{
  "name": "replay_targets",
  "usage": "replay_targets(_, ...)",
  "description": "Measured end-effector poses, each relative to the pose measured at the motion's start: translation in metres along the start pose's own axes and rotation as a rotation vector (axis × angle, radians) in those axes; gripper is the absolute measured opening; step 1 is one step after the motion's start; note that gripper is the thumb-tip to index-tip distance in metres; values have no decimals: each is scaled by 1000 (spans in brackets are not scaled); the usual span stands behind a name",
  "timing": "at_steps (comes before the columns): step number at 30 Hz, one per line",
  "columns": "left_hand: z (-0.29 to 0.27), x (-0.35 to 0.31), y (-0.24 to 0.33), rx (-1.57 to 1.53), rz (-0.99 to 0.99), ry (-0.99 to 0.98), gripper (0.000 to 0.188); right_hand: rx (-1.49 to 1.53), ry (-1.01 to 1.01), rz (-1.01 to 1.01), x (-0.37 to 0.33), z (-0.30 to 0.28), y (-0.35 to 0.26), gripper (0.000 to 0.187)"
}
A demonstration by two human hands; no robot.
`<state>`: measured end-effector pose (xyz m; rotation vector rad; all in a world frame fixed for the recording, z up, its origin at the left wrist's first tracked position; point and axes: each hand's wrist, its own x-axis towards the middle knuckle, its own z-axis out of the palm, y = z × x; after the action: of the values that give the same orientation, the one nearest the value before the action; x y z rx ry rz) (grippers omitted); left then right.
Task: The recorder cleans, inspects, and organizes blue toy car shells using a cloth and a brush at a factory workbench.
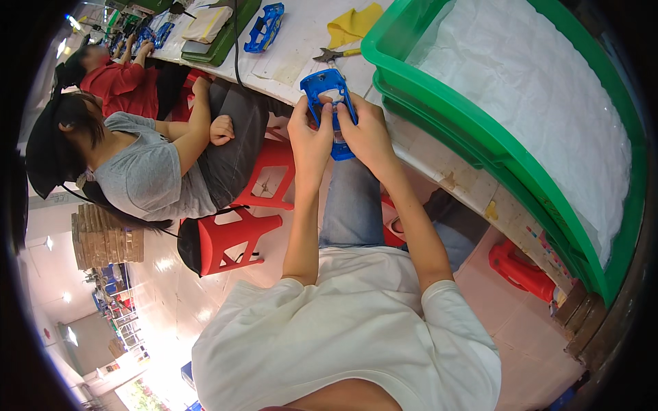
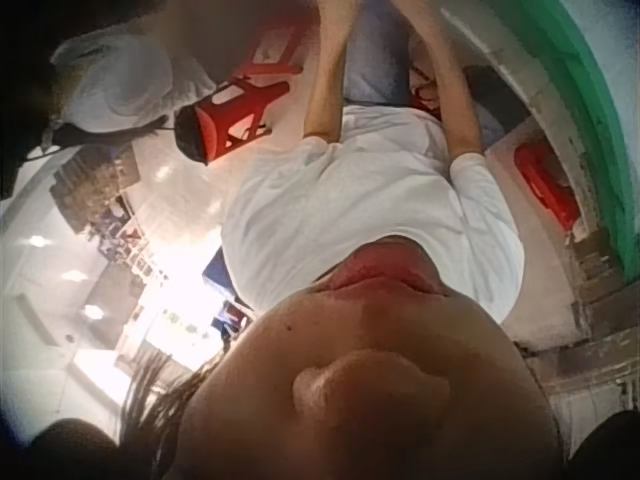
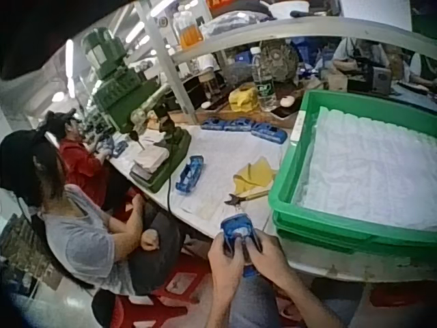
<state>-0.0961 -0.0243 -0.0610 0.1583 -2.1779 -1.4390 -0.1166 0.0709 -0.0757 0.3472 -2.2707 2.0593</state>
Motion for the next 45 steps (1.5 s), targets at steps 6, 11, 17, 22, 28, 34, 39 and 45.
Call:
replay_targets(6, 1, -1, -7, -82, -21, -9, 6, -19, -6, 47, -1, 2, -3, 19)
replay_targets(11, 5, -3, -5, -147, -30, 24, 6, -55, 46, 4, -2, 2, -2, 17)
replay_targets(17, 3, -3, -8, -120, -76, 28, 7, -78, 74, -36, -1, 5, -4, 15)
replay_targets(22, 1, -6, -6, -125, -194, -14, 11, -98, 93, -67, -2, 5, -7, 15)
replay_targets(28, 2, -8, -8, -107, -109, -17, 16, -114, 90, -85, -4, 3, -4, 17)
replay_targets(34, -1, -8, -13, -32, -122, -88, 15, -20, 85, -98, -6, 5, -2, 24)
replay_targets(39, 2, -7, -12, -129, -117, -40, 13, -25, 76, -97, -6, 4, -7, 29)
replay_targets(45, 7, -8, -19, -294, -151, -24, 11, -36, 74, -103, -7, 5, -10, 30)
